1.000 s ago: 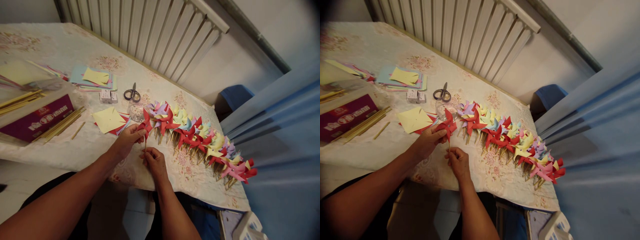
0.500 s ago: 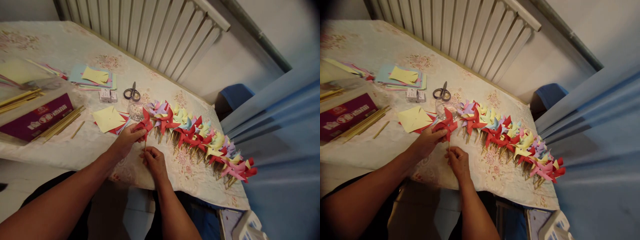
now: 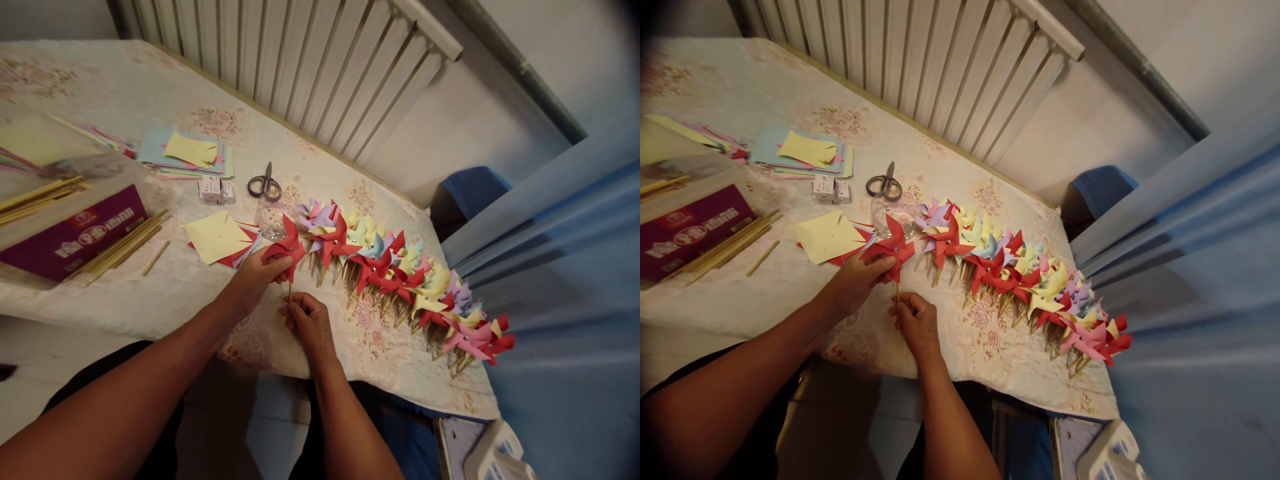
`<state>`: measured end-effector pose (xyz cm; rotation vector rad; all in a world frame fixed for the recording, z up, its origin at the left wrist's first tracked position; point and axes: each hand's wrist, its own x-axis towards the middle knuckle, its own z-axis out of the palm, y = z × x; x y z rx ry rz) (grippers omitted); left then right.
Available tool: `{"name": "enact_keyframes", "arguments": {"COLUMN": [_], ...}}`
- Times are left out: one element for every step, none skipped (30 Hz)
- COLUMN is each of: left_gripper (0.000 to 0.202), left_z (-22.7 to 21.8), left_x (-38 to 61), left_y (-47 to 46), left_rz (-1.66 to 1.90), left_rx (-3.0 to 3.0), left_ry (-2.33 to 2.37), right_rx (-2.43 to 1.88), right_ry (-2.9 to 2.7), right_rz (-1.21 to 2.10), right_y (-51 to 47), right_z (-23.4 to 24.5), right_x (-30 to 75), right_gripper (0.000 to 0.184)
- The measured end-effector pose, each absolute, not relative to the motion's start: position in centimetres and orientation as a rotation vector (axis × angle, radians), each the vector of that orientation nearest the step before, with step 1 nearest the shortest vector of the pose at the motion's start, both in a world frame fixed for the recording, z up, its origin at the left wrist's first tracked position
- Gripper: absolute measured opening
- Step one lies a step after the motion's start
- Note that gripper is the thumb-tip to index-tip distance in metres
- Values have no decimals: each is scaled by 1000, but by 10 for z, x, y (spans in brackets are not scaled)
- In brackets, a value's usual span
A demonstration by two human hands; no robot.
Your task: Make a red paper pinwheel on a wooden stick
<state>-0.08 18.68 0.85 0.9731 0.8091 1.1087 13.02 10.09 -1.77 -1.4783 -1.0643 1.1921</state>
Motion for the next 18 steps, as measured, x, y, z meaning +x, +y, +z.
{"name": "enact_keyframes", "arguments": {"left_gripper": [20,20,20,21,21,22,23,23,24,24,24,24,24,24,24,24,24,25], "left_z": [7,6,5,5,5,5,6,6,7,8,9,9,10,10,10,10,11,11], "left_x": [-1,0,0,0,1,1,1,1,1,1,1,1,1,1,1,1,1,1], "left_y": [187,187,188,188,188,188,188,188,187,187,187,187,186,186,186,186,186,186], "left_rz": [1117,1124,1128,1132,1136,1138,1139,1139,1137,1134,1130,1128,1129,1129,1128,1127,1127,1125], "left_rx": [968,962,958,954,950,948,945,942,937,931,923,911,900,892,885,880,877,874], "left_ry": [810,812,815,821,827,832,837,844,850,856,863,870,874,875,874,874,874,873], "right_rx": [-1482,-1484,-1485,-1485,-1486,-1486,-1487,-1489,-1491,-1493,-1494,-1494,-1493,-1491,-1487,-1485,-1483,-1481], "right_ry": [-1065,-1067,-1069,-1072,-1077,-1081,-1084,-1087,-1088,-1089,-1089,-1088,-1089,-1090,-1091,-1093,-1094,-1094], "right_rz": [1191,1191,1191,1190,1190,1190,1190,1190,1189,1188,1188,1187,1188,1186,1185,1185,1185,1185], "right_y": [101,101,101,101,101,101,100,100,100,100,100,100,100,100,100,100,100,100], "right_z": [-17,-17,-17,-17,-17,-17,-17,-17,-17,-17,-17,-17,-17,-17,-17,-18,-18,-19], "right_x": [130,130,130,130,130,130,130,130,129,129,129,129,129,129,129,129,129,129], "right_gripper": [17,16,16,16,16,17,17,17,17,17,17,17,16,16,16,16,16,16]}}
